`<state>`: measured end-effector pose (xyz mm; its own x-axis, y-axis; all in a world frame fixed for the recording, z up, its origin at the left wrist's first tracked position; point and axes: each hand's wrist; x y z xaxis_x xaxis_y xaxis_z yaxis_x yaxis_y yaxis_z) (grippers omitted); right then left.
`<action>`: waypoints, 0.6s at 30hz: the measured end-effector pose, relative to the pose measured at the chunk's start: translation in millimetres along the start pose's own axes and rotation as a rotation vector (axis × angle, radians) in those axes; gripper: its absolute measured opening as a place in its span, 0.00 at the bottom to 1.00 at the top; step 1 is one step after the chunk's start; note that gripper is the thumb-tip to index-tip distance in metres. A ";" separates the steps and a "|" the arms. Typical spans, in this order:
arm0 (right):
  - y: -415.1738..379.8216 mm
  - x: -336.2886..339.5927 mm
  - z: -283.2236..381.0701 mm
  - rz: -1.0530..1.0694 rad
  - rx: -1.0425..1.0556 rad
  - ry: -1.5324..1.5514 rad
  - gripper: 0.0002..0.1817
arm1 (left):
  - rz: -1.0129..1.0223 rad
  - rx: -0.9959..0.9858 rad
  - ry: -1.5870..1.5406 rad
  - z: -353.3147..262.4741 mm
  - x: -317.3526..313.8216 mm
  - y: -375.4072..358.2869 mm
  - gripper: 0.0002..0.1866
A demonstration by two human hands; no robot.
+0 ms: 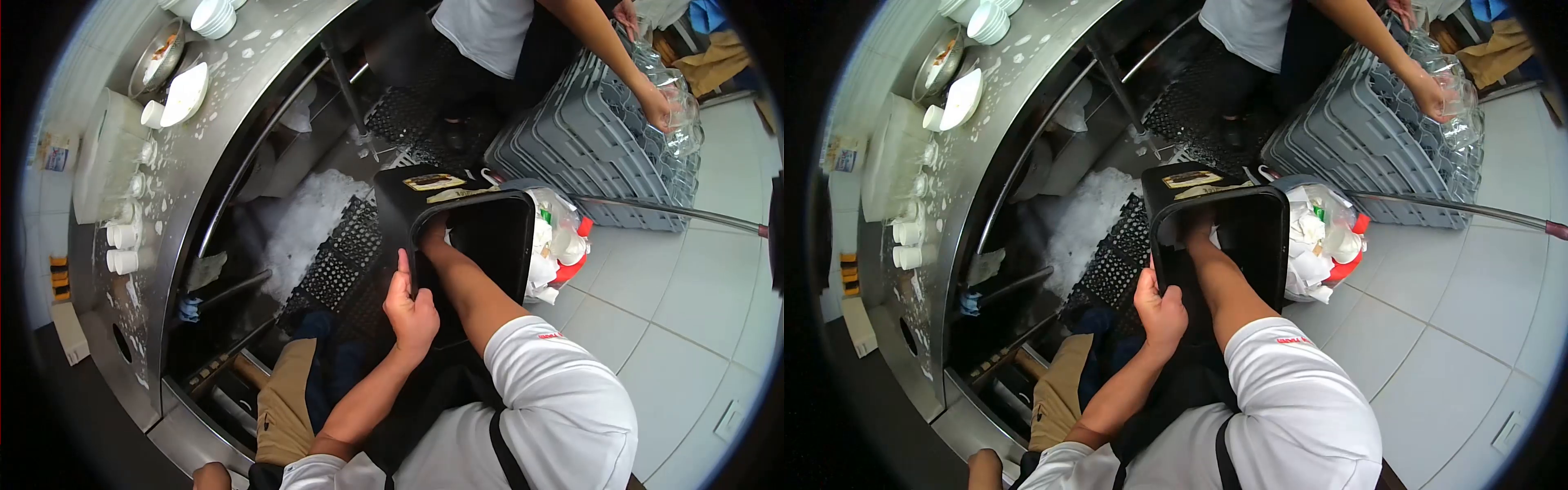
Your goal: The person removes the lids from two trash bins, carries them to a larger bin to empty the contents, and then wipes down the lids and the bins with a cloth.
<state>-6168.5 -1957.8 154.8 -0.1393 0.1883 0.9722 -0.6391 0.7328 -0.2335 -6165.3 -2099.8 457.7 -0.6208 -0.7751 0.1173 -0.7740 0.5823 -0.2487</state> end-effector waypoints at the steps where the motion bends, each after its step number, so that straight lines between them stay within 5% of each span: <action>1: -7.4 -1.1 -1.8 0.016 -0.016 0.010 0.25 | 0.009 0.004 -0.009 -0.9 -2.1 -1.3 0.18; 5: -16.1 -4.4 -3.3 0.124 -0.003 0.080 0.21 | 0.049 -0.037 0.058 -2.1 -4.0 -14.7 0.24; 11: -6.3 5.3 -9.2 0.277 0.025 0.205 0.16 | 0.012 -0.110 0.110 8.6 -14.0 -8.5 0.08; 15: -10.1 6.5 9.0 0.234 0.014 0.481 0.13 | 0.034 -0.077 0.208 30.8 -15.5 23.2 0.27; 16: -27.1 16.4 11.7 0.036 -0.071 0.585 0.15 | 0.065 -0.090 0.214 40.3 -14.3 33.7 0.34; 18: -44.1 104.7 0.1 0.148 -0.087 0.786 0.18 | -0.028 -0.162 0.212 62.2 -18.3 51.4 0.32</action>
<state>-6155.0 -1970.5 266.9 0.3762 0.6690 0.6410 -0.5897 0.7065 -0.3912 -6185.9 -2071.0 383.0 -0.5976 -0.7329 0.3252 -0.7907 0.6059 -0.0874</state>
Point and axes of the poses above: each hand's wrist, its own y-axis towards the middle knuckle, its own x-axis out of the back of the hand, z = x × y, and after that the axes turned 9 degrees about y, right-handed
